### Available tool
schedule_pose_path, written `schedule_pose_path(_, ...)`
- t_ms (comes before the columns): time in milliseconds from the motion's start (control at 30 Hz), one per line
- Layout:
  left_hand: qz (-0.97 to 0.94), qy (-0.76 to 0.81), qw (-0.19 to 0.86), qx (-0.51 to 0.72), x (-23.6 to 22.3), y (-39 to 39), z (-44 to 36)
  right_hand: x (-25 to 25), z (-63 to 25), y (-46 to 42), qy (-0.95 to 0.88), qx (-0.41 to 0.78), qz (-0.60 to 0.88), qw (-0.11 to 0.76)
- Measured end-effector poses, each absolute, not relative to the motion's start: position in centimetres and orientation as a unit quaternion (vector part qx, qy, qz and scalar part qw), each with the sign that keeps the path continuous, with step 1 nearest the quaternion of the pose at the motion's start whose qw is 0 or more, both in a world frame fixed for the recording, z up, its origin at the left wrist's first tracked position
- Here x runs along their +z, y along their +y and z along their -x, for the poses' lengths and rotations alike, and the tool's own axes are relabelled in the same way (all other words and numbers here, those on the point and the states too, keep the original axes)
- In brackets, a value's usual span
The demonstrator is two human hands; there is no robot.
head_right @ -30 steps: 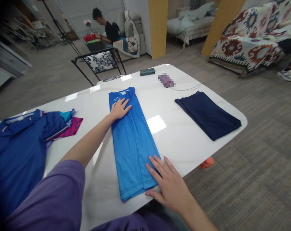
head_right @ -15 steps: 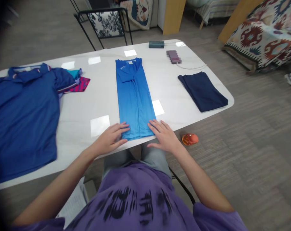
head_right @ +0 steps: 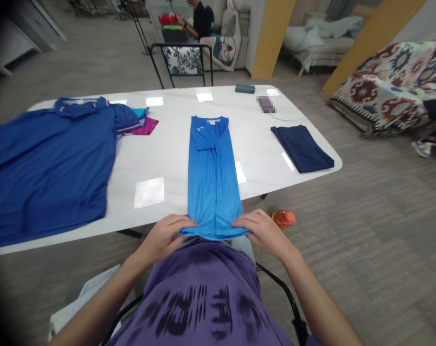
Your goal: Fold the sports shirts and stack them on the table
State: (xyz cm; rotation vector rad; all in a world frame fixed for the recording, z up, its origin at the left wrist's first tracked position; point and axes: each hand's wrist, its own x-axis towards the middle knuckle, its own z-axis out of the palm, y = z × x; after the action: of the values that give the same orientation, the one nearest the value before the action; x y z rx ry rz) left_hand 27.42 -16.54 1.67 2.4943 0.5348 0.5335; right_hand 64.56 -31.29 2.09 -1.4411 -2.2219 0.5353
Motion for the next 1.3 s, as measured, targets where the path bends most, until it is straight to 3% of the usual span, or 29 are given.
schedule_pose_path(100, -0.902, 0.189, 0.333, 0.197, 6.2, -16.6, -26.4, 6.2, -64.3, -32.4, -0.786, 0.268, 0.495, 0.254)
schedule_pose_path(200, -0.891, 0.189, 0.353, 0.215, 10.8, -12.9, -27.4, 9.8, -65.2, -29.6, -0.756, 0.263, 0.513, 0.311)
schedule_pose_path(367, -0.859, 0.274, 0.331, 0.279, 14.1, 2.3, -34.3, 11.9, -69.4, -14.1, -0.675, 0.205, 0.581, 0.406)
schedule_pose_path(533, -0.831, 0.340, 0.340, 0.281, 9.2, 20.8, -43.2, 8.0, -75.2, 6.7, -0.621, 0.180, 0.649, 0.400)
schedule_pose_path(667, -0.832, 0.461, 0.219, 0.217, 2.5, 28.6, -47.9, 2.9, -76.7, 16.3, -0.613, 0.087, 0.723, 0.306)
schedule_pose_path(767, -0.860, 0.444, 0.135, 0.211, -1.6, 29.4, -49.4, -0.8, -75.8, 18.0, -0.667, 0.050, 0.708, 0.228)
schedule_pose_path(933, -0.886, 0.425, 0.126, 0.134, -5.0, 28.6, -49.6, -4.5, -74.3, 17.4, -0.677, 0.072, 0.722, 0.121)
schedule_pose_path(1133, -0.808, 0.542, 0.113, 0.201, -3.9, 29.8, -48.4, -3.3, -76.1, 18.0, -0.528, 0.012, 0.833, 0.165)
schedule_pose_path(1300, -0.774, 0.589, 0.196, 0.127, -1.5, 30.3, -47.8, -0.3, -75.5, 18.0, -0.504, 0.151, 0.838, 0.147)
